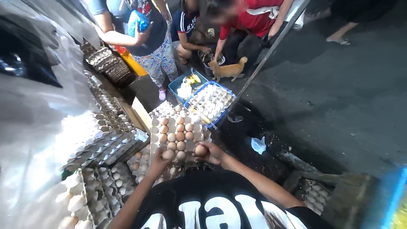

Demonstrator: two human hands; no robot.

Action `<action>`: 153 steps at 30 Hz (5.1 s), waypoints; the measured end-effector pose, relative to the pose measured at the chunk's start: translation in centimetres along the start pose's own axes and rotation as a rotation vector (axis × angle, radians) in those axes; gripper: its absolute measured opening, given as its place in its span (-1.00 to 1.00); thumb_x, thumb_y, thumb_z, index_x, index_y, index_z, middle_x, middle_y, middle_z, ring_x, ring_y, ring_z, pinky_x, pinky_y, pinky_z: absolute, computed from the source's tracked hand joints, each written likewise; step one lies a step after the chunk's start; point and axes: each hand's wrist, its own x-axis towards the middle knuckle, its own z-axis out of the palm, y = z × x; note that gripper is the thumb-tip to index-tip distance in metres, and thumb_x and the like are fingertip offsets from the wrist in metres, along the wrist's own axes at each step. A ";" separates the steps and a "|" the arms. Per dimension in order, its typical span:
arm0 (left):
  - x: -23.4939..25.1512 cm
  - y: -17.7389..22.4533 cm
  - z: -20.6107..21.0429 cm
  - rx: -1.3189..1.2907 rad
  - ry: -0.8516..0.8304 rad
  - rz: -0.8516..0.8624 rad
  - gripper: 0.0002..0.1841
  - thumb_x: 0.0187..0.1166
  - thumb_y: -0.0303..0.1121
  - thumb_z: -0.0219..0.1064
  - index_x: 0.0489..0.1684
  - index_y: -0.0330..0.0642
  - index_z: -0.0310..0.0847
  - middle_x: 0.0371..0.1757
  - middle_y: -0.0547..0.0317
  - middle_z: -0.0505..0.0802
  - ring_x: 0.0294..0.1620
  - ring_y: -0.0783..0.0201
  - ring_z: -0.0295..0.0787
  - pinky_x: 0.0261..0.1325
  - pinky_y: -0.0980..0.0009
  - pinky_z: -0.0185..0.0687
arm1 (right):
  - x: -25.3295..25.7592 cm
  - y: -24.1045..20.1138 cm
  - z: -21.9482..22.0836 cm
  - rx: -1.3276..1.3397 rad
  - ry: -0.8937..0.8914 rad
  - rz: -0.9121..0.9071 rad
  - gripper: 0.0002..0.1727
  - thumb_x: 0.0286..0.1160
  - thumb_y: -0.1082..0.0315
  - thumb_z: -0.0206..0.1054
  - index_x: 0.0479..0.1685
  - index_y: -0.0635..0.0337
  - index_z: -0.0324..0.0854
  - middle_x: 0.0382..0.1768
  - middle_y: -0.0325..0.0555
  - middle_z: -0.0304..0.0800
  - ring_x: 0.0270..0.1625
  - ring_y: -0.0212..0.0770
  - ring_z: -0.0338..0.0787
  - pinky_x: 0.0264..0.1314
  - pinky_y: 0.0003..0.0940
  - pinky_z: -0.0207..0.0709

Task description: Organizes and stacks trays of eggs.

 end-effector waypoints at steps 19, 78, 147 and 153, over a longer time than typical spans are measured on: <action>2.8 7.7 4.1 0.146 -0.481 0.505 -0.54 0.61 -0.23 0.41 0.39 -0.33 0.63 0.41 -0.21 0.70 0.17 0.18 0.79 0.21 0.29 0.75 | -1.3 3.1 -3.9 -0.024 -0.506 -0.056 -0.39 0.33 -0.29 0.49 0.15 -0.04 0.68 -0.09 -0.19 0.89 -0.16 -0.41 0.85 -0.06 -0.51 0.74; 7.6 1.7 -2.5 0.393 0.186 -0.151 -0.35 0.54 -0.17 0.51 0.61 -0.15 0.42 0.22 -0.30 0.81 0.16 -0.28 0.79 0.24 -0.32 0.62 | -5.8 0.9 -5.4 -0.240 0.006 -0.198 -0.29 0.42 0.33 0.30 0.62 -0.03 0.14 -0.02 -0.18 0.73 -0.26 -0.26 0.83 -0.21 -0.34 0.79; 14.6 9.6 4.1 0.865 -0.062 0.092 -0.48 0.49 -0.19 0.45 0.36 -0.28 0.54 0.19 -0.29 0.80 0.37 -0.31 0.67 0.38 -0.29 0.55 | 0.5 0.7 -2.3 -0.213 0.291 -0.128 -0.47 0.80 0.12 0.19 0.60 0.22 0.31 0.07 0.09 0.70 -0.13 -0.16 0.82 -0.07 -0.29 0.76; 10.9 10.5 3.4 0.343 -0.113 0.239 -0.35 0.44 -0.33 0.58 0.49 -0.37 0.41 0.17 -0.24 0.77 0.06 -0.03 0.79 0.20 0.02 0.71 | 0.0 0.5 -4.1 0.069 0.347 -0.135 -0.55 0.84 0.07 0.09 0.50 0.14 0.39 -0.02 -0.05 0.73 -0.18 -0.22 0.78 -0.13 -0.35 0.72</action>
